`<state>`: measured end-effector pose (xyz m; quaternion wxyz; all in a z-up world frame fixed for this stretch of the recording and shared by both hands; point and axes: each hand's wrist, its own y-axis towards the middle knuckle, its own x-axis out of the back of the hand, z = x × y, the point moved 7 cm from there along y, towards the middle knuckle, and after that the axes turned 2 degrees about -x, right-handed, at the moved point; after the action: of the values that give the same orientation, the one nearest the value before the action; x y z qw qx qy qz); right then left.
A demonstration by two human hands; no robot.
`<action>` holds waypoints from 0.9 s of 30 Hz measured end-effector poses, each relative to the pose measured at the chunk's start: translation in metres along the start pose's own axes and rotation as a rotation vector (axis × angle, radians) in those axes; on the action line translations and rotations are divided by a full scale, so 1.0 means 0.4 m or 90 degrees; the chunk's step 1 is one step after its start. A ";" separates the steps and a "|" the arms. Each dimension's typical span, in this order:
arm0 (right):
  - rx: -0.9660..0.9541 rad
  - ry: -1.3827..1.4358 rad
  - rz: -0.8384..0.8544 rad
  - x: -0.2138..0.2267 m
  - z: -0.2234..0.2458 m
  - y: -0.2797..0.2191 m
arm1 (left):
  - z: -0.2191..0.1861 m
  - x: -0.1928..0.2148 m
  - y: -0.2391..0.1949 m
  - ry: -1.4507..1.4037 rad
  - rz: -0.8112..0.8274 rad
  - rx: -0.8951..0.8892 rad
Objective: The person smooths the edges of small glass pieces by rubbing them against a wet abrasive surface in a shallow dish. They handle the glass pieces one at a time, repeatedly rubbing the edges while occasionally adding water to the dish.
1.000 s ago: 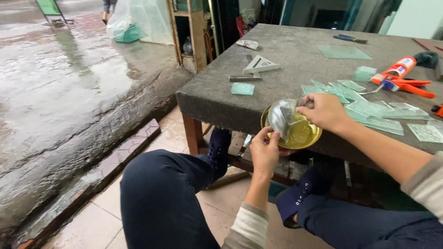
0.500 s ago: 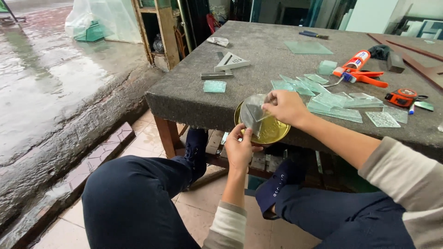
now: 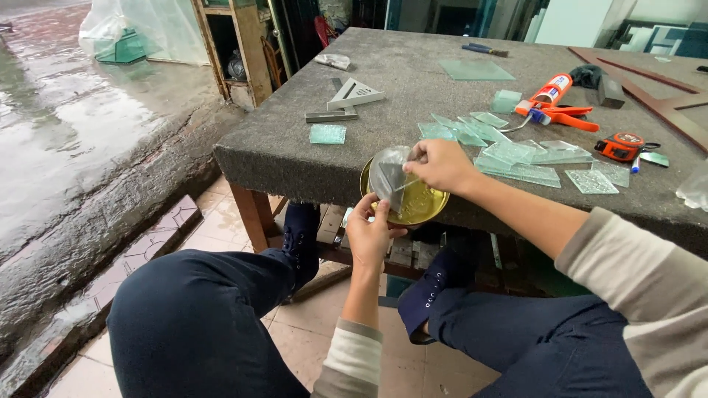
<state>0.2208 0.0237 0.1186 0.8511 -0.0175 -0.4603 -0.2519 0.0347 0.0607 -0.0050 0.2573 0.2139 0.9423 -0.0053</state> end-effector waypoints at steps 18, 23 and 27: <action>-0.004 -0.096 -0.026 0.016 -0.007 0.006 | 0.023 -0.002 0.009 -0.016 0.012 -0.010; 0.079 -0.164 -0.068 0.031 0.037 0.009 | 0.030 -0.003 0.022 -0.017 0.027 0.002; 0.155 -0.233 -0.169 0.099 0.132 -0.071 | 0.001 -0.011 0.015 -0.047 0.034 0.015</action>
<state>0.1851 -0.0038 0.1746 0.7092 0.1001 -0.6316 -0.2968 0.0407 0.0643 -0.0026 0.2892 0.2419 0.9260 -0.0171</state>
